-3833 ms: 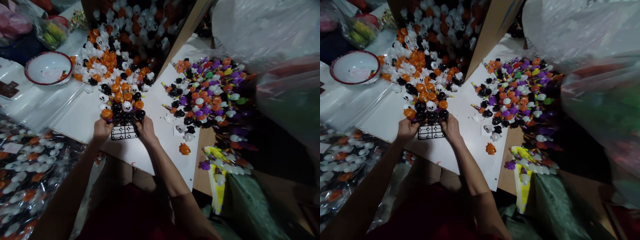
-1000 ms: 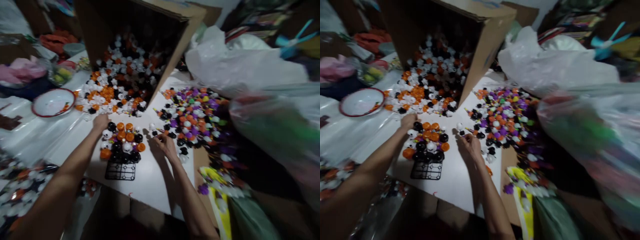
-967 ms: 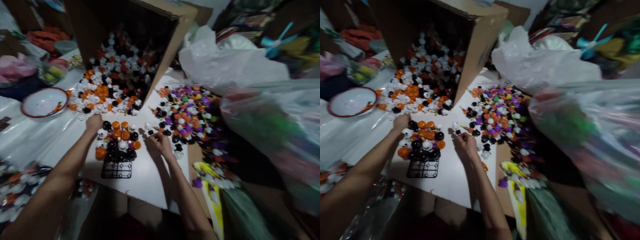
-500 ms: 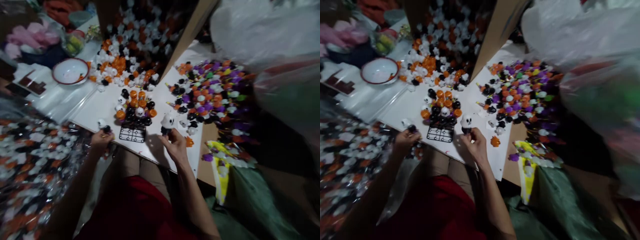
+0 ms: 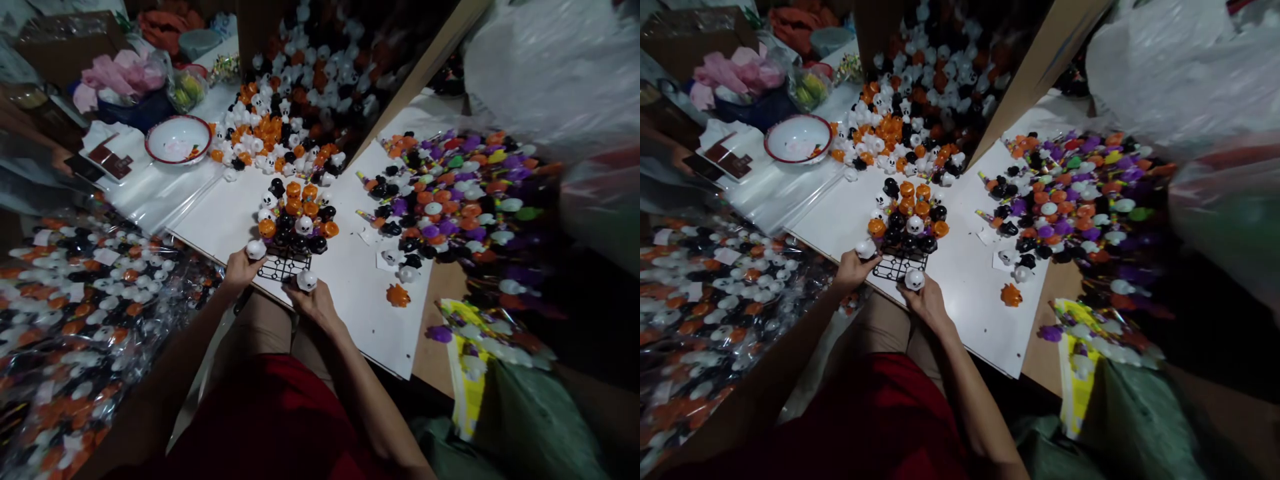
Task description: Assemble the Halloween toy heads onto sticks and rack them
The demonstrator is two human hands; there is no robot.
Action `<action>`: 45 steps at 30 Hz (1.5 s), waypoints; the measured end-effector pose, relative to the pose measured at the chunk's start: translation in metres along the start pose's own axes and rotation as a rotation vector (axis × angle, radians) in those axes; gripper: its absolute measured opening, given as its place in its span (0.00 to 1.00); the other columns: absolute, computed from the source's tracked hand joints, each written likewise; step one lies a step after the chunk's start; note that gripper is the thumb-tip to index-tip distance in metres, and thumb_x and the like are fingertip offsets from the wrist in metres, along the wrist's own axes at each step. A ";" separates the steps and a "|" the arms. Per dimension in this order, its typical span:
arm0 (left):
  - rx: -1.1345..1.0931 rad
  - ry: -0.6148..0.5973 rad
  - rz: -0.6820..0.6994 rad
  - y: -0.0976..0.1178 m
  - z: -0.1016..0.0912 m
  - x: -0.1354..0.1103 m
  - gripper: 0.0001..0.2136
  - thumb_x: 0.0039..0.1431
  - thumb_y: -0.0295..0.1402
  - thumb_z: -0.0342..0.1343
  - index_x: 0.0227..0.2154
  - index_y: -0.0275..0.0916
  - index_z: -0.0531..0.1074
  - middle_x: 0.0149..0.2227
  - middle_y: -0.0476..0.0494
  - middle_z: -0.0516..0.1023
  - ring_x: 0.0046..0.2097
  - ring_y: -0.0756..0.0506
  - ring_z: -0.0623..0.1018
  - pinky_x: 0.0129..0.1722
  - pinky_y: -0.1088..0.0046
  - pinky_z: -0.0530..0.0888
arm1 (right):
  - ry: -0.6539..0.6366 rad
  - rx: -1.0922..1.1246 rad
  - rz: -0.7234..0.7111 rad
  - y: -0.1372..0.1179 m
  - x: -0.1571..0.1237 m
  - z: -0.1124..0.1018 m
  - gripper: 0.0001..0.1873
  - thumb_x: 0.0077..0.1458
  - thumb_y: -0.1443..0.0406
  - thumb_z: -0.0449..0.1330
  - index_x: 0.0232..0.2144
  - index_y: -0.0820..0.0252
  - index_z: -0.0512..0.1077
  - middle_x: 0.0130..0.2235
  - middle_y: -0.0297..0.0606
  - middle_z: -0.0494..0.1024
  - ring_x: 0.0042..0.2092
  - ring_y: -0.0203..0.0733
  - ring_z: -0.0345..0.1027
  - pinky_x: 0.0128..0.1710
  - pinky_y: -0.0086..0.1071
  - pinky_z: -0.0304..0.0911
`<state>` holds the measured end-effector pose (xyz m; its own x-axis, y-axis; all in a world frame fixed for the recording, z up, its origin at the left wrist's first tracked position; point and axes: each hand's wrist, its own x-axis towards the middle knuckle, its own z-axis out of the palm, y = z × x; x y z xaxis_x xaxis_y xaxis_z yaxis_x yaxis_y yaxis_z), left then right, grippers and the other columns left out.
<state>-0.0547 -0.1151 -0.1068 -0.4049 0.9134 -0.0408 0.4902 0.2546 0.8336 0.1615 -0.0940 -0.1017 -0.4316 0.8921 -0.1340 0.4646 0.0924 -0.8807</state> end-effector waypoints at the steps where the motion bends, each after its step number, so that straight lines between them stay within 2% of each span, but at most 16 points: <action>1: 0.029 -0.016 0.042 0.002 0.000 0.001 0.14 0.51 0.39 0.62 0.36 0.34 0.76 0.33 0.41 0.81 0.36 0.43 0.79 0.39 0.70 0.73 | -0.006 -0.009 -0.007 0.001 0.000 -0.002 0.15 0.50 0.53 0.60 0.30 0.59 0.72 0.27 0.35 0.75 0.30 0.40 0.66 0.30 0.30 0.60; 4: 0.083 -0.020 0.123 0.009 0.003 0.004 0.11 0.52 0.36 0.60 0.37 0.35 0.75 0.31 0.43 0.80 0.33 0.45 0.77 0.36 0.72 0.71 | -0.008 -0.038 -0.015 -0.001 0.003 -0.013 0.14 0.50 0.54 0.59 0.29 0.60 0.71 0.27 0.35 0.74 0.30 0.39 0.65 0.30 0.30 0.59; 8: 0.079 0.050 0.093 0.014 0.012 0.008 0.11 0.52 0.37 0.61 0.35 0.35 0.74 0.31 0.41 0.80 0.34 0.44 0.78 0.37 0.71 0.71 | 0.093 0.051 0.018 -0.014 0.015 -0.021 0.13 0.48 0.55 0.60 0.27 0.61 0.70 0.27 0.35 0.74 0.29 0.39 0.65 0.30 0.30 0.60; 12: -0.026 0.098 0.036 0.009 0.021 0.005 0.13 0.51 0.39 0.61 0.36 0.37 0.73 0.35 0.40 0.80 0.38 0.43 0.79 0.39 0.71 0.73 | 0.194 0.168 -0.046 -0.026 0.038 0.000 0.14 0.50 0.56 0.60 0.33 0.61 0.72 0.34 0.40 0.78 0.35 0.42 0.70 0.38 0.33 0.64; 16: -0.204 0.121 0.027 0.010 0.010 -0.013 0.18 0.51 0.40 0.60 0.42 0.35 0.71 0.39 0.39 0.79 0.38 0.44 0.79 0.40 0.69 0.75 | 0.188 0.011 -0.058 -0.027 0.056 0.024 0.13 0.52 0.62 0.57 0.38 0.64 0.72 0.38 0.45 0.79 0.40 0.46 0.71 0.42 0.36 0.65; 20: 0.023 0.338 0.346 0.041 -0.019 -0.026 0.27 0.48 0.42 0.65 0.50 0.37 0.70 0.55 0.32 0.69 0.56 0.36 0.71 0.53 0.59 0.71 | 0.144 -0.179 -0.173 -0.021 0.061 0.022 0.17 0.54 0.68 0.53 0.46 0.67 0.70 0.44 0.49 0.77 0.46 0.48 0.70 0.47 0.37 0.63; 22: 0.228 0.264 0.557 0.065 -0.026 -0.019 0.29 0.47 0.44 0.67 0.51 0.39 0.71 0.60 0.33 0.66 0.63 0.33 0.63 0.61 0.53 0.61 | 0.103 -0.246 -0.185 -0.021 0.064 0.019 0.18 0.55 0.69 0.51 0.48 0.67 0.69 0.45 0.49 0.76 0.45 0.48 0.69 0.46 0.36 0.64; 24: 0.374 0.111 0.698 0.083 -0.023 -0.006 0.25 0.52 0.45 0.63 0.51 0.41 0.72 0.60 0.36 0.68 0.63 0.33 0.63 0.64 0.48 0.53 | 0.043 -0.306 -0.201 -0.024 0.067 0.018 0.17 0.55 0.70 0.51 0.47 0.66 0.70 0.45 0.48 0.76 0.45 0.47 0.69 0.45 0.35 0.64; 27: 0.496 0.017 0.755 0.094 -0.010 0.008 0.17 0.61 0.42 0.56 0.51 0.42 0.73 0.58 0.38 0.72 0.60 0.36 0.68 0.64 0.49 0.51 | -0.032 -0.342 -0.251 -0.030 0.065 0.016 0.17 0.54 0.73 0.51 0.45 0.67 0.71 0.46 0.49 0.76 0.47 0.45 0.69 0.46 0.33 0.63; 30: 0.526 0.067 0.803 0.088 -0.002 0.011 0.15 0.60 0.41 0.57 0.47 0.42 0.75 0.56 0.38 0.74 0.58 0.36 0.71 0.62 0.50 0.54 | -0.088 -0.298 -0.291 -0.030 0.055 -0.005 0.13 0.56 0.73 0.53 0.43 0.67 0.72 0.43 0.46 0.78 0.44 0.42 0.70 0.43 0.30 0.63; 33: 0.545 0.100 0.864 0.076 -0.006 0.010 0.14 0.58 0.40 0.60 0.45 0.42 0.76 0.55 0.37 0.75 0.56 0.35 0.74 0.61 0.51 0.56 | -0.152 -0.336 -0.331 -0.023 0.054 -0.058 0.11 0.61 0.69 0.52 0.42 0.61 0.73 0.40 0.37 0.78 0.40 0.36 0.70 0.40 0.26 0.61; 34: 0.549 0.101 0.876 0.074 -0.009 0.010 0.13 0.57 0.40 0.60 0.44 0.42 0.76 0.54 0.37 0.76 0.56 0.35 0.74 0.60 0.51 0.57 | -0.103 -0.424 -0.285 -0.021 0.060 -0.080 0.12 0.62 0.69 0.51 0.43 0.61 0.74 0.41 0.36 0.78 0.40 0.36 0.69 0.40 0.26 0.60; 36: 0.563 0.103 0.895 0.072 -0.014 0.010 0.13 0.58 0.40 0.59 0.44 0.43 0.75 0.54 0.38 0.76 0.55 0.35 0.74 0.60 0.53 0.58 | 0.145 -0.709 -0.060 -0.019 0.084 -0.124 0.15 0.63 0.70 0.48 0.45 0.66 0.73 0.44 0.42 0.75 0.42 0.38 0.68 0.42 0.28 0.59; 38: 0.597 0.100 0.915 0.075 -0.016 0.011 0.12 0.58 0.40 0.59 0.44 0.44 0.75 0.54 0.39 0.76 0.55 0.35 0.75 0.60 0.53 0.58 | 0.264 -0.813 0.045 -0.019 0.116 -0.154 0.18 0.61 0.75 0.45 0.45 0.76 0.72 0.48 0.56 0.72 0.47 0.46 0.66 0.45 0.36 0.58; 41: 0.647 0.092 0.952 0.081 -0.015 0.013 0.12 0.59 0.39 0.59 0.45 0.43 0.74 0.54 0.38 0.76 0.54 0.36 0.75 0.60 0.53 0.58 | 0.250 -0.844 0.019 -0.018 0.142 -0.159 0.17 0.58 0.78 0.46 0.41 0.78 0.74 0.47 0.64 0.71 0.49 0.53 0.63 0.47 0.42 0.56; 45: 0.629 0.200 0.967 0.089 -0.009 0.017 0.17 0.57 0.39 0.61 0.48 0.39 0.72 0.55 0.33 0.75 0.53 0.36 0.76 0.59 0.54 0.60 | 0.054 -0.877 -0.250 -0.001 0.103 -0.125 0.11 0.60 0.72 0.52 0.38 0.67 0.74 0.44 0.51 0.73 0.47 0.48 0.62 0.47 0.38 0.55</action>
<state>-0.0250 -0.0802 -0.0287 0.2588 0.7611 0.5948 0.9336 -0.3551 0.0482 0.2136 0.0528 -0.0580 -0.5723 0.8182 0.0549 0.7930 0.5692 -0.2171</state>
